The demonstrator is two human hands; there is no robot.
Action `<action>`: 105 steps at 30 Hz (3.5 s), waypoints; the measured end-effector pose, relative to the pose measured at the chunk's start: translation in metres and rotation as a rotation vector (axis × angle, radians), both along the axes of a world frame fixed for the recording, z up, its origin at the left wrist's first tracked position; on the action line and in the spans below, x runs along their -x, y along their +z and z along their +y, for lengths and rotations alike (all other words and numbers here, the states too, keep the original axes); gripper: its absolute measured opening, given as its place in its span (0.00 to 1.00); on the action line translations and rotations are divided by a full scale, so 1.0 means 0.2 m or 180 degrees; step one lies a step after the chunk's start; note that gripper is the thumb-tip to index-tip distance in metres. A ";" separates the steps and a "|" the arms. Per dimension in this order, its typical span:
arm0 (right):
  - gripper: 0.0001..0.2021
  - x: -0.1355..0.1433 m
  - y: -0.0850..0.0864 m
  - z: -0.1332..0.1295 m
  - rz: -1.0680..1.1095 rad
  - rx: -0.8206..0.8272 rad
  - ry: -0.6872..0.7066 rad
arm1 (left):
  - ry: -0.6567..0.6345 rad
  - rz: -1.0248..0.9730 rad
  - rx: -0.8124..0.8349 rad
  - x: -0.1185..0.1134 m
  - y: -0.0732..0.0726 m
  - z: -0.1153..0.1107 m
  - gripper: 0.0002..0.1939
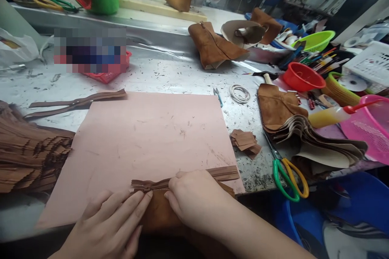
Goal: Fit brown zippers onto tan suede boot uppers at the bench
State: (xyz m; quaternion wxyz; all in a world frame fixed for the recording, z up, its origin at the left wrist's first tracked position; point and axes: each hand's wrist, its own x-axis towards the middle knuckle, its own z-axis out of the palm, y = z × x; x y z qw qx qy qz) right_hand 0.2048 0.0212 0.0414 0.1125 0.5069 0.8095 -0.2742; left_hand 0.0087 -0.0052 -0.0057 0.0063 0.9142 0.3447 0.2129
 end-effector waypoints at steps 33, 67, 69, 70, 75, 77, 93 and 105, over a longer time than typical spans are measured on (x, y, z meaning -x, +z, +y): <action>0.12 -0.17 0.01 -0.02 -0.0346 -0.0108 -0.0520 | -0.0921 0.0848 0.0068 -0.06 0.01 0.10 0.28; 0.09 -0.32 0.03 -0.01 -0.0639 -0.0233 -0.0910 | -0.1284 0.0821 -0.0062 -0.27 -0.04 0.11 0.23; 0.09 -0.31 0.02 0.00 -0.0672 -0.0267 -0.0874 | -0.1223 0.0966 -0.0051 -0.28 -0.03 0.11 0.24; 0.09 -0.30 0.02 0.00 -0.0688 -0.0290 -0.0859 | -0.1198 0.1022 -0.0048 -0.29 -0.03 0.10 0.24; 0.09 -0.26 0.04 0.01 -0.0962 -0.0352 -0.0933 | -0.1153 0.1046 0.0043 -0.39 0.01 0.10 0.31; 0.11 -0.26 0.07 -0.01 -0.1189 -0.0332 -0.1191 | -0.1202 0.1042 0.0032 -0.42 0.00 0.11 0.33; 0.08 -0.32 0.15 -0.07 0.0296 0.0246 -0.1335 | -0.1363 0.0361 -0.0389 -0.36 -0.06 0.14 0.28; 0.07 -0.34 0.03 -0.04 -0.0515 -0.0334 -0.1651 | -0.1542 0.0442 -0.0496 -0.35 -0.09 0.15 0.26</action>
